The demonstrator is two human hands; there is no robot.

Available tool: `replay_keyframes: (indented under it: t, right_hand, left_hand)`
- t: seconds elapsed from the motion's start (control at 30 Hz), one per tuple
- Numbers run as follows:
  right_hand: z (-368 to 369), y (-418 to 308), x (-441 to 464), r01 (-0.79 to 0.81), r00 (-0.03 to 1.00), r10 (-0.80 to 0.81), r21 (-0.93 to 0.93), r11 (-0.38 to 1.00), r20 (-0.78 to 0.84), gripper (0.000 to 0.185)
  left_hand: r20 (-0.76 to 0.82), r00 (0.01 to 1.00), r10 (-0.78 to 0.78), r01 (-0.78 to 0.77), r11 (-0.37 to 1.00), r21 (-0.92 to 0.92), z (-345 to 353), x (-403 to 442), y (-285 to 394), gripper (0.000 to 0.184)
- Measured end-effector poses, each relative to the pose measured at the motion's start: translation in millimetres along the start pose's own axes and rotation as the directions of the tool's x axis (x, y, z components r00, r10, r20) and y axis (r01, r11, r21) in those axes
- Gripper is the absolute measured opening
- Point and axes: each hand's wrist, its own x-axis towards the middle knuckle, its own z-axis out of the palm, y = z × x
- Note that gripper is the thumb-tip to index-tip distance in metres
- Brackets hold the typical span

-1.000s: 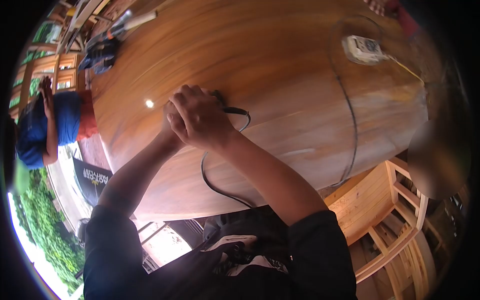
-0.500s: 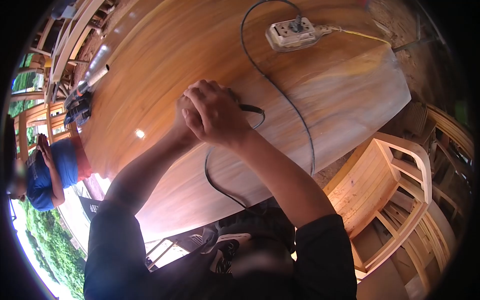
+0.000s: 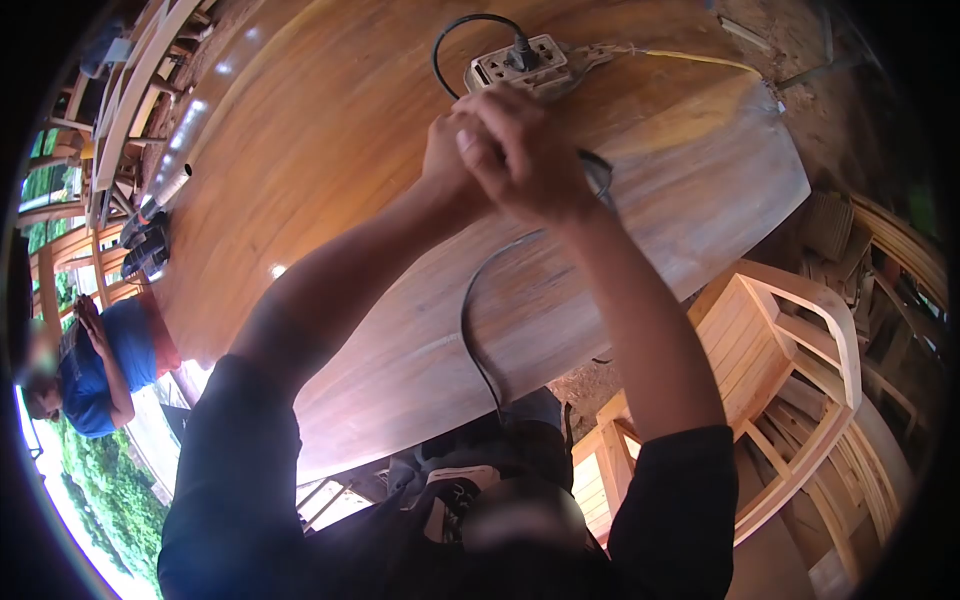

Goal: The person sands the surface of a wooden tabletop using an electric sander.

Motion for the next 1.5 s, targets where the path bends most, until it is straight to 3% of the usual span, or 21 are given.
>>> replay_keyframes:
  t: [0.07, 0.27, 0.37, 0.43, 0.53, 0.63, 0.73, 0.83, 0.87, 0.97, 1.17, 1.4, 1.5]
  right_hand:
    - [-16, 16, 7, 0.021, 0.999, -0.021, 0.005, 1.0, 0.027, 0.034]
    - [-43, 49, 24, -0.004, 0.995, 0.0, 0.046, 0.999, 0.103, 0.036]
    - [-53, 46, 22, -0.041, 0.985, 0.034, 0.041, 0.998, 0.168, 0.035]
    - [-48, 41, 21, -0.028, 0.98, 0.02, 0.04, 0.999, 0.199, 0.035]
    - [-27, 11, 10, -0.032, 0.967, 0.016, 0.061, 0.998, 0.253, 0.037]
    - [6, -29, 0, -0.085, 0.951, 0.056, 0.084, 0.993, 0.304, 0.038]
    - [47, -63, 0, 0.055, 0.934, -0.075, 0.069, 0.996, 0.349, 0.039]
    - [94, -95, -5, 0.044, 0.927, -0.088, 0.129, 0.991, 0.364, 0.039]
    - [110, -105, -6, 0.04, 0.922, -0.094, 0.149, 0.988, 0.376, 0.039]
    - [162, -144, -7, 0.074, 0.903, -0.15, 0.198, 0.977, 0.402, 0.039]
    - [266, -222, -5, 0.156, 0.869, -0.243, 0.227, 0.961, 0.43, 0.037]
    - [387, -297, -5, 0.244, 0.818, -0.375, 0.328, 0.913, 0.436, 0.035]
    - [429, -329, -6, 0.268, 0.799, -0.419, 0.369, 0.89, 0.431, 0.034]
  left_hand:
    - [0.106, 0.991, -0.077, 0.071, 0.996, 0.053, -13, 20, 16, 0.033]
    - [-0.001, 0.996, -0.085, 0.085, 0.987, 0.136, 1, 63, 31, 0.033]
    - [-0.009, 0.995, -0.095, 0.096, 0.989, 0.115, 1, 64, 35, 0.034]
    - [-0.163, 0.971, -0.173, 0.179, 0.983, 0.028, 18, 55, 36, 0.037]
    - [-0.169, 0.956, -0.241, 0.234, 0.97, -0.06, 18, 17, 29, 0.038]
    - [-0.187, 0.947, -0.262, 0.247, 0.964, -0.096, 20, -31, 14, 0.037]
    - [-0.2, 0.94, -0.278, 0.252, 0.957, -0.146, 16, -84, -15, 0.035]
    - [-0.203, 0.922, -0.331, 0.299, 0.939, -0.171, 6, -136, -46, 0.033]
    - [-0.343, 0.867, -0.363, 0.314, 0.93, -0.191, 3, -156, -55, 0.032]
    - [-0.12, 0.898, -0.423, 0.387, 0.89, -0.241, -10, -207, -92, 0.039]
    - [-0.345, 0.817, -0.462, 0.418, 0.887, -0.199, -18, -314, -170, 0.03]
    - [-0.339, 0.789, -0.513, 0.476, 0.859, -0.19, -36, -430, -257, 0.026]
    - [-0.415, 0.733, -0.539, 0.525, 0.836, -0.16, -40, -472, -284, 0.022]
